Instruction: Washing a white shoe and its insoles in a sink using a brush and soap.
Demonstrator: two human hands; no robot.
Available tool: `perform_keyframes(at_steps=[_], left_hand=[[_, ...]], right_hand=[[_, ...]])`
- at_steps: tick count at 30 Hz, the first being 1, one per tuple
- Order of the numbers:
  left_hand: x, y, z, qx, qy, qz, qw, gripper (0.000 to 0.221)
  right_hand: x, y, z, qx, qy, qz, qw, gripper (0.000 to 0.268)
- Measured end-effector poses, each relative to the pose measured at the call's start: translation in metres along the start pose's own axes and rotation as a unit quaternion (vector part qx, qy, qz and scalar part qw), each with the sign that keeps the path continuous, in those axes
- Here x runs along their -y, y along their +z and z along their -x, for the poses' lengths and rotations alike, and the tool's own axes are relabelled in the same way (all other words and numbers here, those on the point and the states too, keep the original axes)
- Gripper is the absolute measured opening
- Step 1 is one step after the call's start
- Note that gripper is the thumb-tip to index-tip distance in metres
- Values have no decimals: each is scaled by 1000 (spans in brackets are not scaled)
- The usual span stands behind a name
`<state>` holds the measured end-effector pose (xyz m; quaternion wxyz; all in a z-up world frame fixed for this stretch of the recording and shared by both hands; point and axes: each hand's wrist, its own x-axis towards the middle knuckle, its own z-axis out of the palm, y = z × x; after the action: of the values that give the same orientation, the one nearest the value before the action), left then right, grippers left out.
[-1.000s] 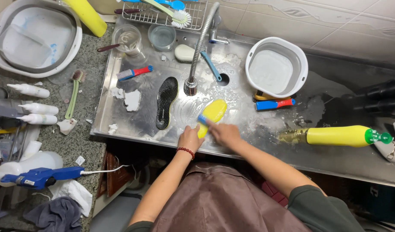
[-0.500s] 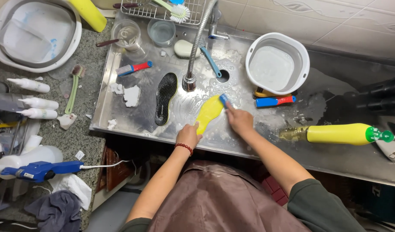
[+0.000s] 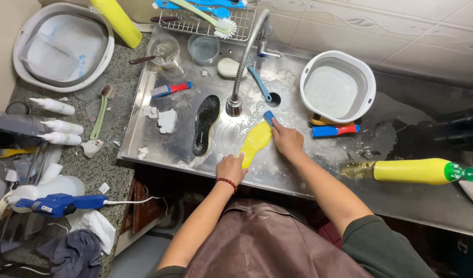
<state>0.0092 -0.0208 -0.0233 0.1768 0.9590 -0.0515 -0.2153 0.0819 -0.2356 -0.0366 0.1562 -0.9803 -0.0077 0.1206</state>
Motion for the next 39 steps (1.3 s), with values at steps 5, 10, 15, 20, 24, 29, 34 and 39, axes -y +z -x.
perform_keyframes(at_steps=[5,10,15,20,24,29,34,39], left_hand=[[1,2,3,6,3,3,1000,60],[-2,0,1,-7,-7,18,1000,61],[-1,-2,1,3,-10,38,999,62],[-2,1,2,8,-14,42,999,62],[-2,-5,-1,6,-14,48,999,62],[-3,1,0,-5,-11,48,999,62],[-1,1,3,-6,-15,64,998,60],[-4,-4,3,6,-29,65,997,55]], right_hand=[[24,34,32,76,-129,-9,989,44],[8,14,10,0,18,-41,999,41],[-1,25,26,32,-93,-24,995,46],[-9,36,22,-25,37,-39,998,43],[-13,3,19,20,18,-19,999,47],[-15,48,29,-42,-20,-77,996,43],[5,5,25,-7,-11,-52,999,42],[26,13,31,83,-147,-8,986,43]])
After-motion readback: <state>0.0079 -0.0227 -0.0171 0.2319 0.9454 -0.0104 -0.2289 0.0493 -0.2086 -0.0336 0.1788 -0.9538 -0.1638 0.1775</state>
